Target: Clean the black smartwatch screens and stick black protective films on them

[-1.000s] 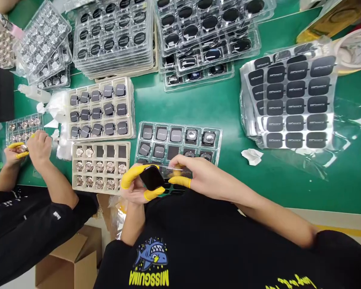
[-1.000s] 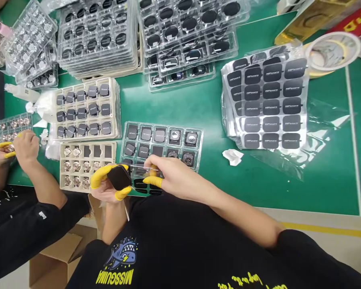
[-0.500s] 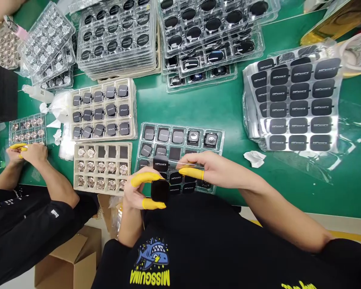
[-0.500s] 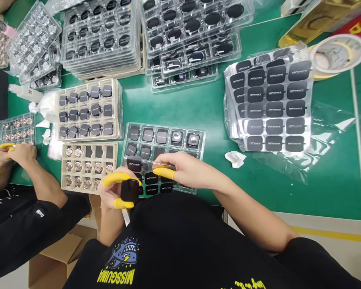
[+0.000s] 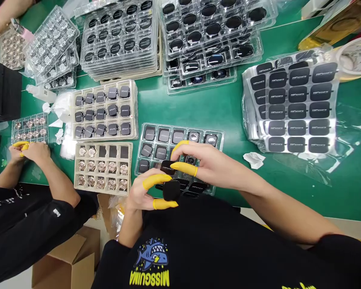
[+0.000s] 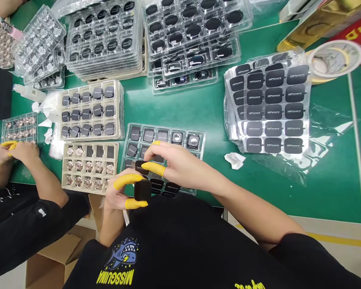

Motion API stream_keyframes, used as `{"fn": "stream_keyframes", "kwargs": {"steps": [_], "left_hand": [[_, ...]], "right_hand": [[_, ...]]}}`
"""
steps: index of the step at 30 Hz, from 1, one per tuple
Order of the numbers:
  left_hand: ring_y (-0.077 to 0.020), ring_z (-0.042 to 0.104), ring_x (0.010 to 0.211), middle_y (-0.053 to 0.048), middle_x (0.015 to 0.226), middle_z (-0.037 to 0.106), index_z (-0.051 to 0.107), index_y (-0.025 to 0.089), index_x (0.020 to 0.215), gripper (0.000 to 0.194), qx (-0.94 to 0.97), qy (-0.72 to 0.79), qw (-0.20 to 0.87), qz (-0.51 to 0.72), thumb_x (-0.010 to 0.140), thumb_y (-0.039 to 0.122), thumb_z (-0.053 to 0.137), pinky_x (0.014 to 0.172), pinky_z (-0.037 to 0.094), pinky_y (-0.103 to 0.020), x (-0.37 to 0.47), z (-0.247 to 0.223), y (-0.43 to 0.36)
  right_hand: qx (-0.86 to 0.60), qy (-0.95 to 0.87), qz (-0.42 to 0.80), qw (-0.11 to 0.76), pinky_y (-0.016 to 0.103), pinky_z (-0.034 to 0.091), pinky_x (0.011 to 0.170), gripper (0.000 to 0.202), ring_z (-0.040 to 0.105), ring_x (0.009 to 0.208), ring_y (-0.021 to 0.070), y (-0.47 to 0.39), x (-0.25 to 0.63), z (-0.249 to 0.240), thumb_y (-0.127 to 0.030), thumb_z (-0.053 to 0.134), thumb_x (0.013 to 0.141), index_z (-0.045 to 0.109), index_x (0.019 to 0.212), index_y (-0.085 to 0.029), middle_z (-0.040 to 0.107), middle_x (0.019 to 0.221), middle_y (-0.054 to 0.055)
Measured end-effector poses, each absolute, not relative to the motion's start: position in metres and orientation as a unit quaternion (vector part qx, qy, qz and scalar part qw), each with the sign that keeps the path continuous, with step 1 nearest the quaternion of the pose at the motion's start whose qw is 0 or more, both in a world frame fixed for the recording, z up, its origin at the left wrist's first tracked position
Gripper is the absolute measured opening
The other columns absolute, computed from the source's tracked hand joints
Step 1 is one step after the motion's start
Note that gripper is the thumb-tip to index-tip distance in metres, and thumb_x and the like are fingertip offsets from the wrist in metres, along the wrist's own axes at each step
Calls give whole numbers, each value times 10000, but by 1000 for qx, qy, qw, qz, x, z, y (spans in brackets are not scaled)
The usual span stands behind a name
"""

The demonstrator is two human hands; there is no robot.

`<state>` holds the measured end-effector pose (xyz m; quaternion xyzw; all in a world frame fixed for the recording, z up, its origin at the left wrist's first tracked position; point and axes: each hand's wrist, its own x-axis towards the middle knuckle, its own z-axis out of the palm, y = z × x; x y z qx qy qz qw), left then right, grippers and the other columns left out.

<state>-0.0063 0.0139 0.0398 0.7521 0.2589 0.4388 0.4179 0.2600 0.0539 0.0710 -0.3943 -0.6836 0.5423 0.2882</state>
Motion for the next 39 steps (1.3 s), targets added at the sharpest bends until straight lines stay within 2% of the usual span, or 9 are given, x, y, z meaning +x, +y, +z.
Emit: {"fn": "stream_keyframes", "kwargs": {"steps": [3, 7, 13, 19, 25, 30, 36, 39], "left_hand": [[-219, 813, 920, -98, 1067, 848, 765, 195, 1412, 773, 751, 258, 426, 433, 767, 493, 1071, 808, 699, -323, -6, 40, 13], [-225, 808, 918, -111, 1063, 850, 767, 190, 1388, 747, 757, 252, 432, 421, 775, 493, 1066, 791, 693, -325, -8, 40, 14], [-224, 788, 871, -103, 1037, 843, 783, 202, 1331, 731, 758, 233, 440, 422, 767, 581, 1053, 870, 689, -404, -5, 35, 14], [-219, 805, 884, -96, 1037, 840, 782, 200, 1323, 678, 745, 236, 458, 424, 793, 527, 1051, 800, 696, -343, 2, 36, 11], [-217, 811, 902, -110, 1063, 835, 780, 189, 1329, 632, 734, 236, 465, 435, 842, 514, 1019, 804, 710, -334, 6, 38, 10], [-226, 827, 924, -100, 1082, 832, 785, 206, 1356, 700, 727, 232, 471, 443, 785, 506, 1059, 811, 717, -333, 8, 39, 8], [-228, 827, 935, -99, 1103, 831, 785, 216, 1392, 735, 719, 233, 478, 448, 781, 515, 1061, 810, 720, -339, 9, 36, 5], [-230, 829, 940, -102, 1110, 833, 792, 217, 1374, 711, 714, 240, 479, 451, 790, 529, 1052, 810, 721, -344, 10, 36, 5]], "right_hand": [[-386, -674, 563, 283, 373, 548, 851, 185, 691, 928, 232, 61, 258, 71, -413, 697, 1073, 712, 973, -257, 768, 1001, 49], [-377, -648, 602, 274, 365, 548, 829, 178, 675, 882, 220, 68, 256, 69, -385, 710, 1042, 698, 921, -255, 761, 974, 44], [-416, -607, 585, 340, 378, 529, 833, 234, 655, 886, 227, 70, 252, 67, -417, 744, 1025, 679, 868, -257, 754, 963, 48], [-463, -579, 551, 383, 390, 518, 806, 239, 652, 882, 238, 70, 250, 66, -441, 755, 1016, 654, 896, -261, 747, 972, 56], [-469, -584, 523, 407, 398, 518, 794, 213, 652, 888, 244, 69, 248, 62, -412, 722, 1039, 640, 903, -270, 737, 966, 61], [-478, -573, 505, 434, 417, 542, 836, 252, 674, 943, 263, 68, 245, 61, -465, 733, 1047, 630, 912, -280, 754, 1004, 75], [-500, -557, 491, 446, 444, 545, 870, 361, 665, 948, 274, 70, 245, 58, -604, 730, 1048, 622, 914, -286, 749, 1018, 79], [-505, -550, 484, 457, 447, 541, 867, 379, 662, 946, 274, 70, 246, 58, -622, 736, 1043, 628, 912, -283, 745, 1012, 77]]}}
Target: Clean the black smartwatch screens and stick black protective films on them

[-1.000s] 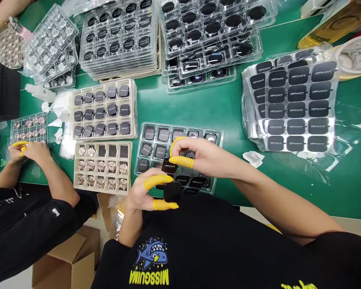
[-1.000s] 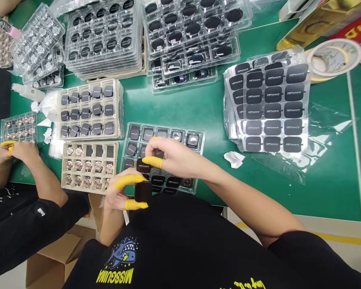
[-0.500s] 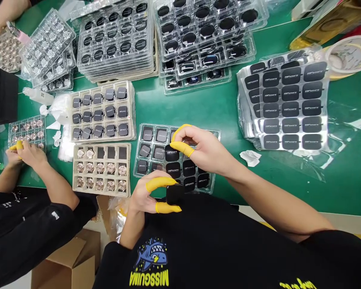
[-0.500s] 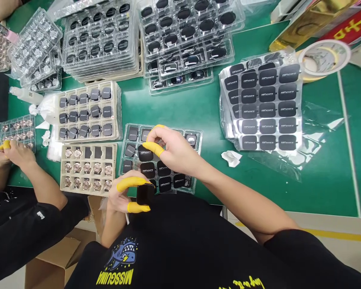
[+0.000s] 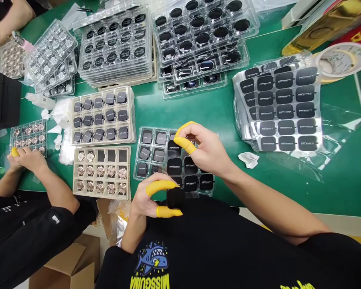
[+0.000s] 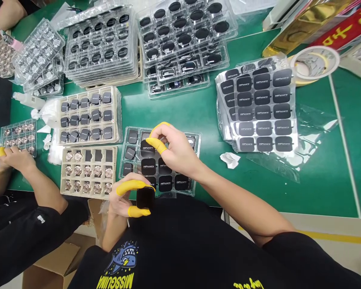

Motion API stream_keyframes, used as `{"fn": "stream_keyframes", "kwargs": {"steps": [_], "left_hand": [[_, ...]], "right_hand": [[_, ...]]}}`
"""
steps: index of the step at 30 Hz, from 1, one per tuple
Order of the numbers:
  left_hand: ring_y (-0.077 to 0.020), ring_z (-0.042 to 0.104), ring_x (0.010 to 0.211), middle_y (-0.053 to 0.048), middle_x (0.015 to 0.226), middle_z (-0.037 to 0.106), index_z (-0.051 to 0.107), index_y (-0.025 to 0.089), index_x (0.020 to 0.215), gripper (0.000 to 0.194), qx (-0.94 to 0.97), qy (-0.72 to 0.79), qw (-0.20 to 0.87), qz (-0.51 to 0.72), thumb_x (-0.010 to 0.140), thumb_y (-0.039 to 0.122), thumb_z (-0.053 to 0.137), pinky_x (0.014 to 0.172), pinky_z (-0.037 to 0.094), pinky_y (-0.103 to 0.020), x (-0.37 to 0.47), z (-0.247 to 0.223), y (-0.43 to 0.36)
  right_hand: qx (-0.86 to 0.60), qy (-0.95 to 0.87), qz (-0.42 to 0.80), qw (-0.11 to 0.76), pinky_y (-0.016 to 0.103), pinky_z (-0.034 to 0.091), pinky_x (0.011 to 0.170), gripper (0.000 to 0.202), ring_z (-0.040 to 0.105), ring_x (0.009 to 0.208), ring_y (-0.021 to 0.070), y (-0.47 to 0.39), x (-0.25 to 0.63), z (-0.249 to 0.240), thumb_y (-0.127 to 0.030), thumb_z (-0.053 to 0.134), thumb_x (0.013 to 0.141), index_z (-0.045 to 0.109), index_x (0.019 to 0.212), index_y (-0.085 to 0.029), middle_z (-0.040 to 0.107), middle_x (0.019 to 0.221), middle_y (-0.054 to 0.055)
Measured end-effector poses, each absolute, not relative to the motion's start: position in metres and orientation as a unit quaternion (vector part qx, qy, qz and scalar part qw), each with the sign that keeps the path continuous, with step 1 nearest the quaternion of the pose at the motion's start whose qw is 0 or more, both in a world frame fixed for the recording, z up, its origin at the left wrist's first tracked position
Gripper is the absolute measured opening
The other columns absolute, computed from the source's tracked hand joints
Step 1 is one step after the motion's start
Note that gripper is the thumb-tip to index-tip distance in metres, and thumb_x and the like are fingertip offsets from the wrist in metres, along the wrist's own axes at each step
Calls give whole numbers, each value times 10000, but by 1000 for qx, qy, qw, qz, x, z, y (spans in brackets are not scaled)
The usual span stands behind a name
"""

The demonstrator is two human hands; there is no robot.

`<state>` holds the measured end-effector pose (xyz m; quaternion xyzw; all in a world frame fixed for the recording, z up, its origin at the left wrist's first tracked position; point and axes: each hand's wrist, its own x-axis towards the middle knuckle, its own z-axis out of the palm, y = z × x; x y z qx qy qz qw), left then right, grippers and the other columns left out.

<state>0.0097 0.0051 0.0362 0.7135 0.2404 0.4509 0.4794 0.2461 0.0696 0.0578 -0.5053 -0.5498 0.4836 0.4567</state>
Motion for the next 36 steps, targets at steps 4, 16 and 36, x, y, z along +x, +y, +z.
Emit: {"fn": "stream_keyframes", "kwargs": {"steps": [4, 16, 36], "left_hand": [[-235, 835, 955, -115, 1124, 838, 790, 201, 1371, 672, 710, 241, 470, 467, 825, 505, 1035, 810, 724, -340, 11, 37, 6], [-240, 833, 954, -115, 1117, 834, 770, 198, 1390, 684, 717, 236, 457, 471, 829, 485, 1036, 787, 711, -340, 12, 32, 11], [-217, 812, 953, -75, 1099, 848, 793, 247, 1403, 689, 687, 276, 419, 525, 820, 521, 1038, 817, 698, -332, 7, 13, 13]], "right_hand": [[-513, -546, 465, 472, 437, 516, 829, 369, 635, 909, 262, 69, 248, 58, -606, 743, 1047, 632, 910, -282, 734, 1000, 74], [-537, -529, 422, 504, 487, 570, 883, 414, 672, 938, 285, 69, 251, 58, -675, 732, 1035, 614, 916, -297, 721, 998, 78], [-437, -540, 607, 385, 452, 617, 889, 502, 719, 1019, 284, 51, 270, 123, -748, 846, 954, 725, 843, -273, 766, 1106, 87]]}}
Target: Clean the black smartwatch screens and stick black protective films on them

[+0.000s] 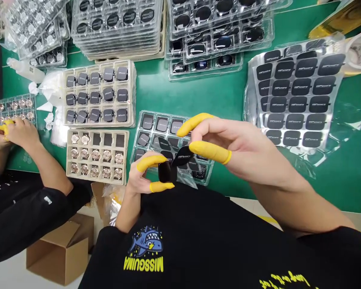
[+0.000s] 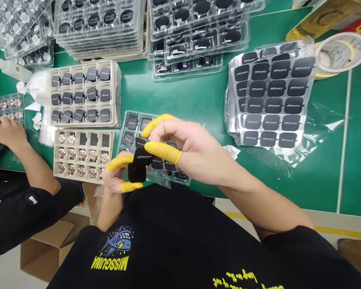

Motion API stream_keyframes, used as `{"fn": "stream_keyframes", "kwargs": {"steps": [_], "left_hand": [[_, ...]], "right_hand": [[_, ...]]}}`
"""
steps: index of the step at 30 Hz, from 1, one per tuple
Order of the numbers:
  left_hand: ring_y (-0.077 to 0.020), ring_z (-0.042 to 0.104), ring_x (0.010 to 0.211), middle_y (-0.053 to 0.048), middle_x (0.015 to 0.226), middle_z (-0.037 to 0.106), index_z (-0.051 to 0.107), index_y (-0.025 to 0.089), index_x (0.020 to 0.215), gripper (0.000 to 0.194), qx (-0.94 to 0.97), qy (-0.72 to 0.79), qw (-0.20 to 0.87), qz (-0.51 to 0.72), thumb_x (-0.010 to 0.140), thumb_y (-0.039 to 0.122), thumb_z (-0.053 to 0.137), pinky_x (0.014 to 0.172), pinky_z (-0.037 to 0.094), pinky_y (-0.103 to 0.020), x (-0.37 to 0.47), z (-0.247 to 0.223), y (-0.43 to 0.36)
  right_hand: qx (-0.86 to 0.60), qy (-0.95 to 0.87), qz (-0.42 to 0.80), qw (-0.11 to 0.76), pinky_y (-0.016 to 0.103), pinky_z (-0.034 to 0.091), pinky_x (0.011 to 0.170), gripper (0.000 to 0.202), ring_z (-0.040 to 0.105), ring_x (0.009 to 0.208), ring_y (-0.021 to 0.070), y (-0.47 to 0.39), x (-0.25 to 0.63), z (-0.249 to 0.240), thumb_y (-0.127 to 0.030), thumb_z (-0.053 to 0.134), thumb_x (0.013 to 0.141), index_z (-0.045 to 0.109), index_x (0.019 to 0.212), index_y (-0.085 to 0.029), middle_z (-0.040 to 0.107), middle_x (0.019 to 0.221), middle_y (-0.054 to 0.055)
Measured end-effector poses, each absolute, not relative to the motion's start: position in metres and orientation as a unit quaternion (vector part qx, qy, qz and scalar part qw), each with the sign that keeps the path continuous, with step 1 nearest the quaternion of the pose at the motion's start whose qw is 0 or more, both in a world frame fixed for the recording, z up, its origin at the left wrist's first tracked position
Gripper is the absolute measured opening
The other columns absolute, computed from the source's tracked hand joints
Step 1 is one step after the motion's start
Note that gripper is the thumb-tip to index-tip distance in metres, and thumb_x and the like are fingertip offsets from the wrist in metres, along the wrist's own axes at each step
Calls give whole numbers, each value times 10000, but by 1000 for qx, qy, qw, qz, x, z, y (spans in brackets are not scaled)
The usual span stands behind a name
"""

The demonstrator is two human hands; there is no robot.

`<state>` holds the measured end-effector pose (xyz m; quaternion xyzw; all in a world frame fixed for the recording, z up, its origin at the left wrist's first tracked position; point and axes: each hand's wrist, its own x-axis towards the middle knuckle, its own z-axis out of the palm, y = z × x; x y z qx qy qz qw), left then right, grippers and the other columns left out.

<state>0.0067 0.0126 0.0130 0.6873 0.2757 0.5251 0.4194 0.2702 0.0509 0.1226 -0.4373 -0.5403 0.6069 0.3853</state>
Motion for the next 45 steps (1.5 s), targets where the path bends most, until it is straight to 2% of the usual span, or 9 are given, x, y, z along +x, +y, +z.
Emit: {"fn": "stream_keyframes", "kwargs": {"steps": [4, 9, 16, 20, 31, 36, 45], "left_hand": [[-199, 804, 980, -73, 1156, 842, 768, 253, 1470, 766, 678, 252, 420, 549, 811, 535, 1041, 798, 678, -291, 11, 13, 20], [-204, 800, 1040, -94, 1226, 826, 760, 240, 1479, 763, 669, 245, 429, 555, 824, 517, 1035, 831, 677, -288, 14, 10, 22], [-188, 793, 1026, -53, 1184, 808, 740, 287, 1508, 843, 674, 234, 424, 558, 763, 478, 1084, 834, 669, -272, 12, 13, 29], [-186, 797, 1026, -55, 1201, 806, 735, 287, 1520, 857, 676, 232, 425, 556, 759, 457, 1091, 837, 681, -270, 10, 14, 30], [-178, 792, 1020, -56, 1191, 806, 738, 282, 1516, 817, 680, 228, 425, 552, 792, 458, 1071, 829, 671, -257, 8, 17, 30], [-175, 779, 998, -66, 1178, 798, 739, 268, 1513, 758, 682, 233, 426, 547, 858, 537, 1009, 810, 666, -260, 8, 17, 29], [-181, 786, 982, -64, 1189, 808, 727, 286, 1529, 814, 689, 237, 419, 542, 813, 507, 1048, 798, 666, -267, 6, 16, 28]], "right_hand": [[-406, -546, 657, 324, 387, 595, 845, 476, 713, 980, 249, 57, 265, 127, -679, 875, 959, 731, 827, -245, 786, 1120, 81], [-406, -550, 662, 308, 380, 572, 846, 414, 718, 995, 250, 60, 258, 125, -599, 906, 950, 734, 816, -248, 794, 1121, 68], [-394, -575, 657, 288, 371, 530, 812, 349, 681, 917, 214, 55, 249, 124, -520, 878, 983, 731, 830, -243, 782, 1063, 50], [-393, -577, 656, 287, 383, 526, 846, 343, 683, 937, 219, 54, 247, 122, -519, 867, 992, 733, 838, -244, 783, 1061, 49], [-398, -575, 657, 282, 368, 532, 773, 325, 687, 878, 214, 54, 245, 118, -492, 863, 970, 715, 823, -242, 783, 1000, 45], [-398, -571, 663, 278, 361, 541, 773, 297, 688, 876, 207, 55, 245, 118, -464, 883, 948, 719, 831, -246, 786, 1011, 35], [-408, -567, 663, 270, 365, 540, 766, 384, 690, 865, 216, 55, 244, 120, -569, 900, 927, 726, 822, -244, 792, 998, 44]]}}
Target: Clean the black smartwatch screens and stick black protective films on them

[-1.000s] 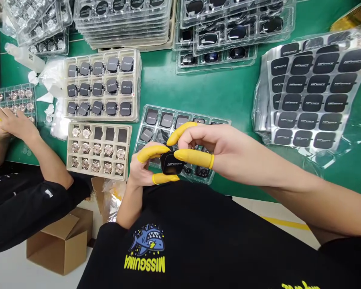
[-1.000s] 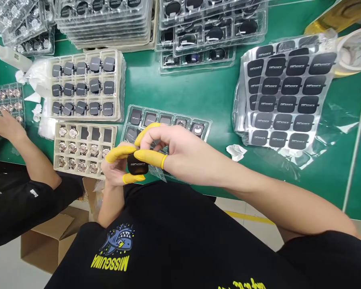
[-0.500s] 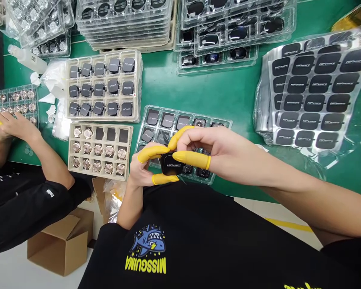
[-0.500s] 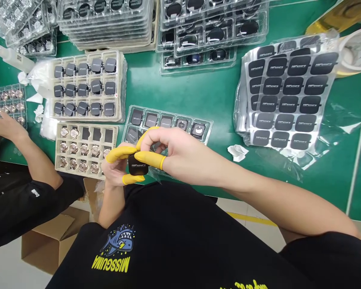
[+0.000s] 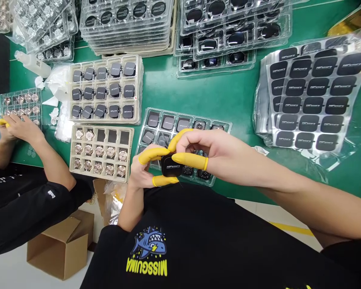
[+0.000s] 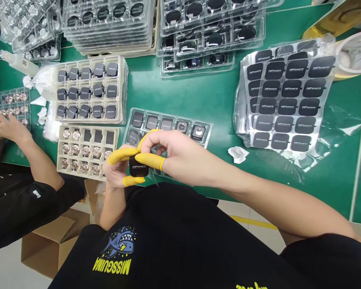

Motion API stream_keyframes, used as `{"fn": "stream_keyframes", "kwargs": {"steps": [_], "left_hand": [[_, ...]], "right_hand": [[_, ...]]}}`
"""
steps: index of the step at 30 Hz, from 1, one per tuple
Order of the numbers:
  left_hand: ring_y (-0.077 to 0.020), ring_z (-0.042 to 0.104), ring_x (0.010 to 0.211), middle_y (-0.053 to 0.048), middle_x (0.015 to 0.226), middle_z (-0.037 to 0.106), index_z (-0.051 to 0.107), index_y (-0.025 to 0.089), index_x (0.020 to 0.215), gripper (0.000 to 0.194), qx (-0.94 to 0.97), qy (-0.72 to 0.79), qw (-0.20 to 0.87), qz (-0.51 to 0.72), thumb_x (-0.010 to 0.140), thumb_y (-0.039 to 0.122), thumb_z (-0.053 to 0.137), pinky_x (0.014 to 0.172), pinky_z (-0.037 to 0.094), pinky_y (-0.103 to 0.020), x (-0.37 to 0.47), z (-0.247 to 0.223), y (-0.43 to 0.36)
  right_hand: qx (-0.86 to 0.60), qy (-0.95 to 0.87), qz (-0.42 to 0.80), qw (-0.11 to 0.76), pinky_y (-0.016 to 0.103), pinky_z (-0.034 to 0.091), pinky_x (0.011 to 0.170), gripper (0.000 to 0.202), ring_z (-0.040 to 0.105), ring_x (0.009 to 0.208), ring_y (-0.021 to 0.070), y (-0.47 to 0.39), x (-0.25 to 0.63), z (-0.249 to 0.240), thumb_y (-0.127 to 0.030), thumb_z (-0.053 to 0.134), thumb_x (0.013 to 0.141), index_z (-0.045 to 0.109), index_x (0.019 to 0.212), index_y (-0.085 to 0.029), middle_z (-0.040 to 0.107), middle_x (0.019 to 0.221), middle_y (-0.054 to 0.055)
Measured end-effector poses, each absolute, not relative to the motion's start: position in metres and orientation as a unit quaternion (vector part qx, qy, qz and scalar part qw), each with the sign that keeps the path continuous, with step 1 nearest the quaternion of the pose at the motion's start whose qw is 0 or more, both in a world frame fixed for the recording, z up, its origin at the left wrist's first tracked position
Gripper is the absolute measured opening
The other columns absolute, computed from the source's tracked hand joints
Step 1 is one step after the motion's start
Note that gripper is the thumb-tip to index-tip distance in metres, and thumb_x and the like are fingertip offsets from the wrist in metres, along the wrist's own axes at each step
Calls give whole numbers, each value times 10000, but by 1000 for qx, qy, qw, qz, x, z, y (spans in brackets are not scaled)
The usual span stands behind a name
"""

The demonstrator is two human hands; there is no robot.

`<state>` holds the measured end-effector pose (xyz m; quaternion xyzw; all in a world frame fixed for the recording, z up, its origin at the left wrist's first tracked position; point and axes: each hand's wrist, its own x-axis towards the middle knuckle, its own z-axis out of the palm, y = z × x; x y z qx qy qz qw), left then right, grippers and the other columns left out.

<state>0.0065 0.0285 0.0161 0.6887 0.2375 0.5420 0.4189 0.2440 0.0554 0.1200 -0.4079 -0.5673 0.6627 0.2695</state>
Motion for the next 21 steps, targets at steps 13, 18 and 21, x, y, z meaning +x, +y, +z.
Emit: {"fn": "stream_keyframes", "kwargs": {"steps": [13, 18, 21], "left_hand": [[-187, 790, 981, -66, 1173, 805, 743, 276, 1486, 840, 689, 251, 421, 533, 757, 527, 1078, 782, 655, -264, 3, 14, 27], [-198, 793, 970, -60, 1159, 798, 745, 282, 1466, 893, 690, 263, 423, 525, 698, 568, 1100, 778, 648, -282, 1, 12, 27], [-191, 788, 964, -63, 1161, 804, 745, 278, 1476, 858, 690, 254, 421, 531, 740, 566, 1079, 772, 648, -279, 1, 11, 27]], "right_hand": [[-402, -575, 657, 275, 354, 548, 779, 388, 686, 863, 215, 56, 242, 118, -575, 900, 933, 724, 822, -248, 793, 1004, 45], [-403, -572, 660, 273, 360, 561, 778, 398, 691, 870, 221, 55, 242, 116, -590, 903, 932, 721, 825, -253, 788, 1001, 45], [-403, -575, 658, 272, 354, 559, 774, 399, 687, 870, 219, 54, 242, 115, -593, 894, 940, 718, 827, -253, 786, 1001, 47]]}}
